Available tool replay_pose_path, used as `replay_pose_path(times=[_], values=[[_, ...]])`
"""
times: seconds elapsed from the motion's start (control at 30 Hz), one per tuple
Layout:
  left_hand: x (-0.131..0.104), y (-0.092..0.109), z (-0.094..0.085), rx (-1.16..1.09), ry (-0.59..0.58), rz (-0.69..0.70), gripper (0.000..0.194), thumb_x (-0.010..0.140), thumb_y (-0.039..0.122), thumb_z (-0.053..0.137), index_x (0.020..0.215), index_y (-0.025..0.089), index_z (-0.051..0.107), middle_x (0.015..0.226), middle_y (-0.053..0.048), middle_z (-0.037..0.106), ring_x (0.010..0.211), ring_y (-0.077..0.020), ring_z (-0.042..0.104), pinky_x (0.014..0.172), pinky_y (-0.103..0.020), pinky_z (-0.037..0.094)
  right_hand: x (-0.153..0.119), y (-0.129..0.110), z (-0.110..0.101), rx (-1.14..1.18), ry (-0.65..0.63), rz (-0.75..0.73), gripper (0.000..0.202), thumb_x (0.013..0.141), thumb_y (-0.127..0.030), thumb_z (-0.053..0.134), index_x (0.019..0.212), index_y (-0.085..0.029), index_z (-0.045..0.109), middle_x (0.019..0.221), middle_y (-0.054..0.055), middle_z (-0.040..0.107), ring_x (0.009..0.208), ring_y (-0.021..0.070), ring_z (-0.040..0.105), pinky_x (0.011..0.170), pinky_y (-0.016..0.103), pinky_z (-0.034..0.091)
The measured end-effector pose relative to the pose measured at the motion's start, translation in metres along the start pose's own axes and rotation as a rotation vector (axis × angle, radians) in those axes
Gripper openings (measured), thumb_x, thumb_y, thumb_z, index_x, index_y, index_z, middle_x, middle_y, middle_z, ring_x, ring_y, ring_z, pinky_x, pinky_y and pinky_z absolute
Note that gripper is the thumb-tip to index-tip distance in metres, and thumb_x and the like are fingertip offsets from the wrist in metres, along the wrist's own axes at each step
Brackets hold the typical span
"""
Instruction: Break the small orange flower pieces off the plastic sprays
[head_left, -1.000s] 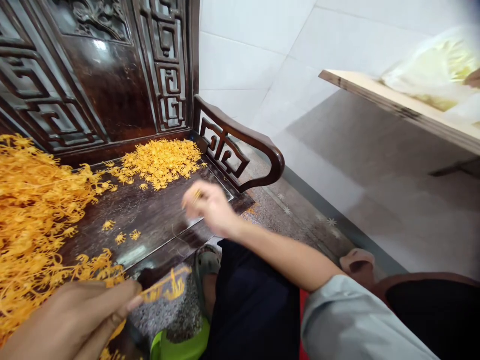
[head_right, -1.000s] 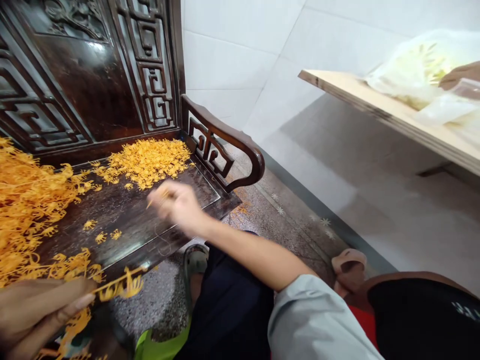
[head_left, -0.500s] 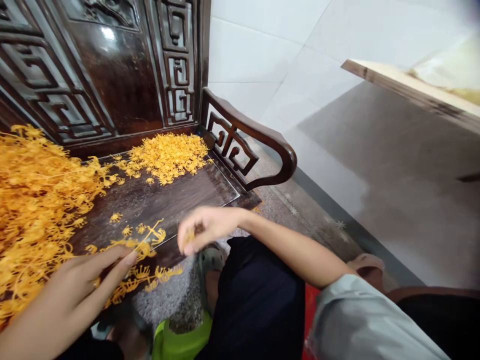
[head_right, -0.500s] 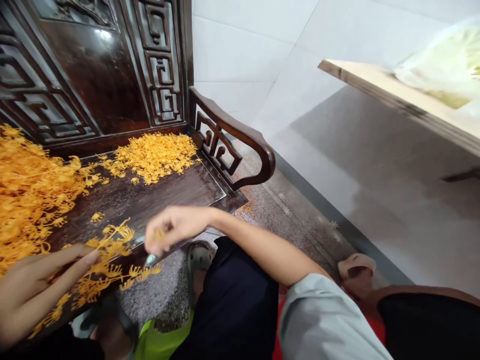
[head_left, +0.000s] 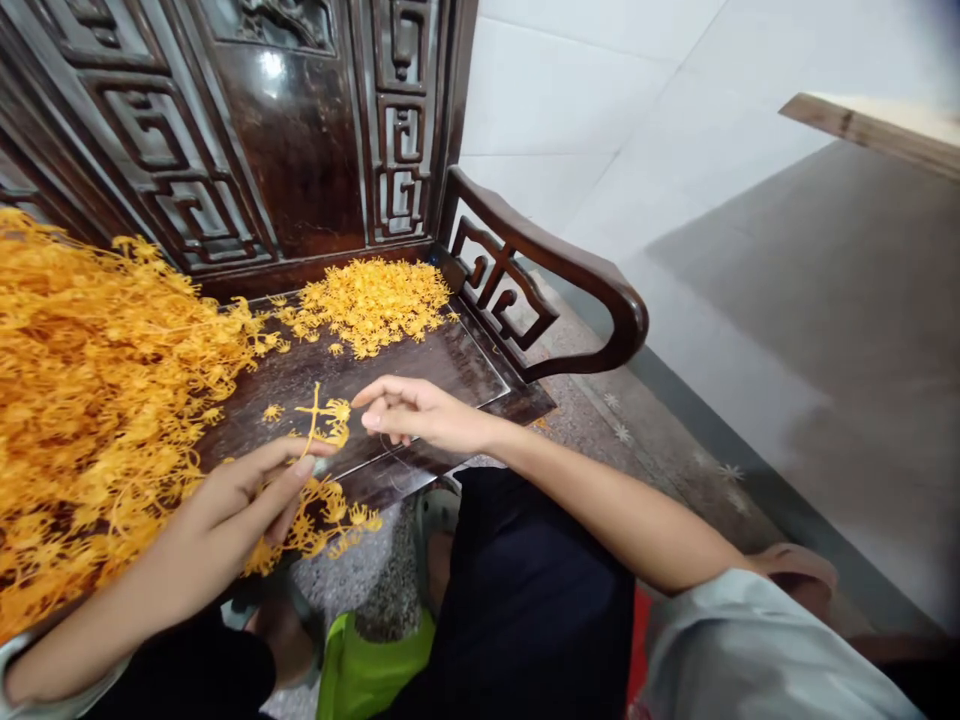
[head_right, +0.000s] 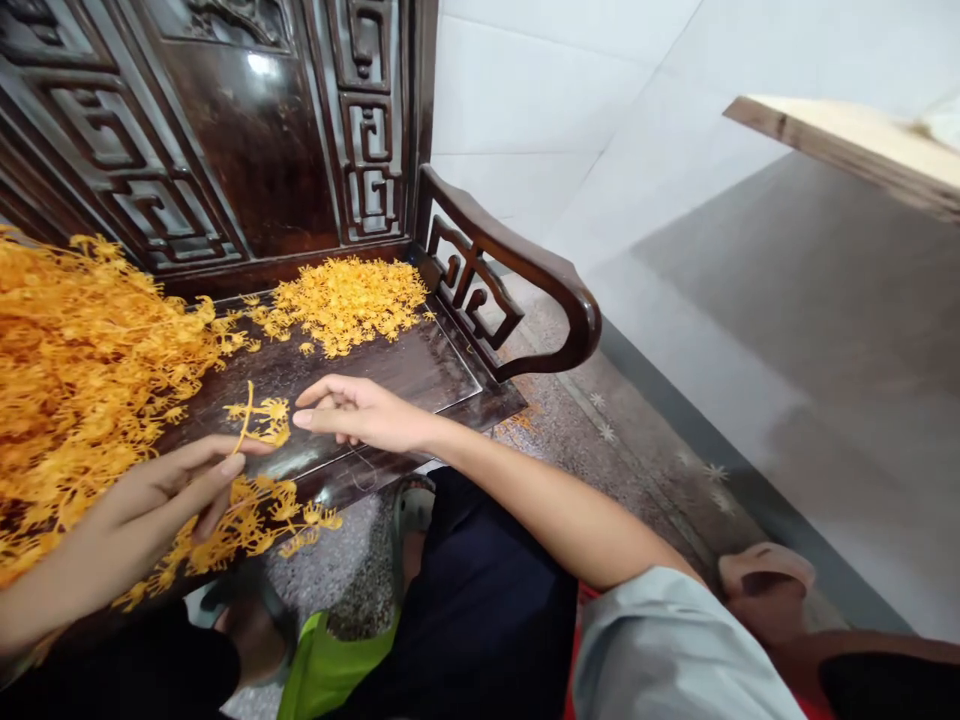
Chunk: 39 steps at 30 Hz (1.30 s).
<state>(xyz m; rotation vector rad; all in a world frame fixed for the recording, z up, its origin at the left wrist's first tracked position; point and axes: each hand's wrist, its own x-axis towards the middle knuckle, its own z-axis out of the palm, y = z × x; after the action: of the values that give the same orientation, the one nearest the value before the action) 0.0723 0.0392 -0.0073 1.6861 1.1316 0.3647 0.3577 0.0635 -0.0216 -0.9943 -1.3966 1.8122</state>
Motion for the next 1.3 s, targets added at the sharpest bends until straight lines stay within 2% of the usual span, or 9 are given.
replay_pose_path(times=[0.17, 0.33, 0.57, 0.9, 1.0, 1.13, 1.17, 1.23, 1.3], values=[[0.004, 0.006, 0.008, -0.160, -0.084, 0.001, 0.051, 0.110, 0.060, 0.052, 0.138, 0.020, 0.068, 0.060, 0.005, 0.060, 0.057, -0.0134, 0.058, 0.059, -0.024, 0.048, 0.005, 0.005, 0.007, -0.019, -0.010, -0.034, 0.037, 0.095, -0.048, 0.080, 0.118, -0.020, 0.070, 0.089, -0.002, 0.067, 0.070, 0.0090, 0.058, 0.063, 0.023, 0.046], [0.005, 0.009, 0.012, -0.183, -0.143, 0.001, 0.048, 0.112, 0.059, 0.049, 0.132, 0.020, 0.068, 0.059, 0.005, 0.058, 0.055, -0.0130, 0.053, 0.056, -0.023, 0.043, 0.008, 0.008, 0.010, 0.035, 0.029, -0.053, 0.036, 0.089, -0.050, 0.087, 0.092, -0.019, 0.070, 0.083, -0.002, 0.068, 0.065, 0.0080, 0.054, 0.060, 0.023, 0.042], [0.005, 0.004, 0.007, -0.177, -0.120, 0.041, 0.045, 0.111, 0.057, 0.055, 0.087, 0.019, 0.062, 0.069, 0.005, 0.043, 0.061, -0.0100, 0.038, 0.053, -0.021, 0.033, 0.012, 0.007, 0.006, 0.127, 0.131, -0.129, 0.041, 0.084, -0.051, 0.092, 0.079, -0.018, 0.067, 0.079, -0.001, 0.072, 0.063, 0.0083, 0.054, 0.061, 0.025, 0.042], [0.002, 0.023, 0.003, -0.214, -0.106, 0.026, 0.044, 0.110, 0.056, 0.054, 0.085, 0.021, 0.057, 0.077, 0.003, 0.046, 0.064, -0.0117, 0.034, 0.052, -0.022, 0.030, 0.008, -0.003, 0.009, 0.034, 0.212, -0.287, 0.038, 0.085, -0.050, 0.090, 0.077, -0.020, 0.068, 0.078, 0.000, 0.067, 0.069, 0.0121, 0.056, 0.066, 0.029, 0.045], [-0.008, 0.025, 0.002, -0.189, -0.117, 0.057, 0.048, 0.110, 0.058, 0.052, 0.081, 0.021, 0.056, 0.077, 0.001, 0.047, 0.069, -0.0136, 0.042, 0.058, -0.024, 0.036, 0.009, -0.012, -0.009, 0.072, 0.276, -0.326, 0.034, 0.088, -0.047, 0.086, 0.080, -0.022, 0.064, 0.079, -0.001, 0.064, 0.067, 0.0120, 0.054, 0.065, 0.030, 0.046], [-0.032, 0.017, 0.001, -0.108, -0.132, 0.047, 0.049, 0.110, 0.058, 0.051, 0.079, 0.021, 0.058, 0.077, -0.001, 0.053, 0.075, -0.0170, 0.052, 0.067, -0.026, 0.045, 0.006, -0.017, -0.056, 0.123, 0.639, -0.459, 0.034, 0.088, -0.041, 0.083, 0.082, -0.024, 0.054, 0.077, -0.005, 0.055, 0.064, 0.0100, 0.048, 0.065, 0.027, 0.045], [-0.036, 0.013, 0.001, -0.101, -0.116, 0.035, 0.047, 0.110, 0.058, 0.051, 0.082, 0.022, 0.061, 0.079, -0.001, 0.055, 0.077, -0.0175, 0.054, 0.068, -0.026, 0.047, 0.004, -0.015, -0.063, 0.061, 0.654, -0.442, 0.035, 0.087, -0.043, 0.083, 0.082, -0.023, 0.055, 0.078, -0.004, 0.057, 0.065, 0.0103, 0.049, 0.065, 0.026, 0.044], [-0.040, 0.006, -0.002, -0.083, -0.064, 0.016, 0.046, 0.110, 0.060, 0.050, 0.088, 0.022, 0.066, 0.082, -0.001, 0.058, 0.079, -0.0176, 0.056, 0.071, -0.026, 0.049, -0.002, -0.007, -0.063, -0.137, 0.432, -0.306, 0.034, 0.088, -0.046, 0.085, 0.084, -0.021, 0.063, 0.081, -0.002, 0.064, 0.070, 0.0116, 0.056, 0.067, 0.026, 0.046], [-0.038, 0.003, -0.005, -0.054, -0.015, 0.001, 0.048, 0.109, 0.063, 0.050, 0.090, 0.023, 0.068, 0.083, -0.001, 0.059, 0.078, -0.0169, 0.056, 0.070, -0.025, 0.048, -0.007, 0.003, -0.049, -0.333, -0.006, -0.115, 0.030, 0.091, -0.045, 0.085, 0.091, -0.018, 0.071, 0.085, 0.001, 0.072, 0.075, 0.0131, 0.063, 0.071, 0.027, 0.049]])
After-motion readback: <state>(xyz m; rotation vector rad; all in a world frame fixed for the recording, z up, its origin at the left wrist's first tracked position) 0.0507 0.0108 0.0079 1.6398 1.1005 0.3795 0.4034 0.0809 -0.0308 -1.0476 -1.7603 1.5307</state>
